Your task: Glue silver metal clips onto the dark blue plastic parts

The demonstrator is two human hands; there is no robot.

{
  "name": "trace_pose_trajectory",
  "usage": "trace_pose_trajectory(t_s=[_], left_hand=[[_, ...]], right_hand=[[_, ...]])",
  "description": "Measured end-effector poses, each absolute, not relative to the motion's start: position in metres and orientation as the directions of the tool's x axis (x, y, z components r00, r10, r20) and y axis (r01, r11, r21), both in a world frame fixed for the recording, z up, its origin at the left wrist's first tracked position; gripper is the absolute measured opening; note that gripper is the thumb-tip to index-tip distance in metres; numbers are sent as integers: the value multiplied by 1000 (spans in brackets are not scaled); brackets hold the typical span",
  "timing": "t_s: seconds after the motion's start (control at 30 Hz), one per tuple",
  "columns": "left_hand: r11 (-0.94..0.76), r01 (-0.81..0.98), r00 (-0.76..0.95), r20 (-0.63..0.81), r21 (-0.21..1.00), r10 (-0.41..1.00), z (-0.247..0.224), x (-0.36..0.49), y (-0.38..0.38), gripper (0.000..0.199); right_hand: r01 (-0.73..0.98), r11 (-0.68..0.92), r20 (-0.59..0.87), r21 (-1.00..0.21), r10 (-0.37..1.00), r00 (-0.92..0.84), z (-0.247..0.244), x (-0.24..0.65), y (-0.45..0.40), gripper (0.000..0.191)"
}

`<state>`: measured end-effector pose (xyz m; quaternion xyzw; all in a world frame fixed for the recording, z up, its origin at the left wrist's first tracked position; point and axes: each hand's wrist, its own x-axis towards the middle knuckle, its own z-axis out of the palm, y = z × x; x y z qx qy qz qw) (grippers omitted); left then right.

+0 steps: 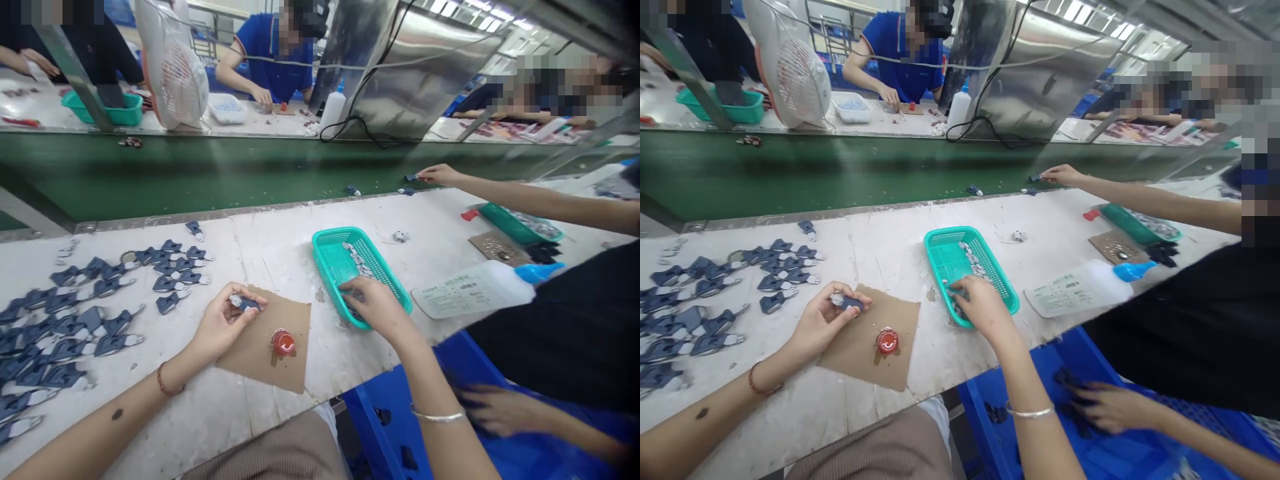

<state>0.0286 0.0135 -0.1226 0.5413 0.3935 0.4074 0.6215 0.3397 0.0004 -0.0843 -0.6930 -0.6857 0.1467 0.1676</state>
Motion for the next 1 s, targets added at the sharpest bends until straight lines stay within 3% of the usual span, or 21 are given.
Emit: trace_pose_trajectory(t_s=[0.1, 0.17, 0.23, 0.37, 0.43, 0.57, 0.67, 0.83, 1.0], left_hand=[[-99, 94, 439, 48, 991, 897, -113, 17, 17, 14], [-263, 278, 479, 104, 924, 872, -106, 0, 18, 10], [-397, 483, 491, 135, 781, 861, -102, -22, 16, 17], [-490, 805, 458, 175, 335, 872, -105, -65, 4, 28], [-477, 857, 446, 186, 193, 876, -110, -79, -1, 30], [-460, 885, 443, 174, 74, 880, -117, -94, -8, 35], [-489, 872, 484, 192, -28, 853, -116, -97, -10, 35], [-550, 834, 528, 346, -40, 776, -103, -81, 12, 24], [-675, 695, 607, 302, 247, 735, -91, -6, 85, 23]], right_hand=[[905, 39, 22, -423, 999, -33, -88, 341, 6, 14], [900, 68, 23, -431, 998, -64, -90, 343, 7, 18], [888, 92, 59, -450, 996, -73, -90, 346, 7, 25], [849, 115, 225, -516, 974, 5, -87, 343, -3, 31], [806, 105, 299, -582, 950, 92, -84, 333, -15, 26], [647, 230, 395, -727, 911, 119, -89, 307, -48, 8], [685, 329, 422, -650, 906, -34, -106, 294, -73, 6], [779, 388, 477, -492, 869, -131, -136, 290, -96, 11], [786, 391, 507, -479, 854, -115, -143, 293, -101, 14]])
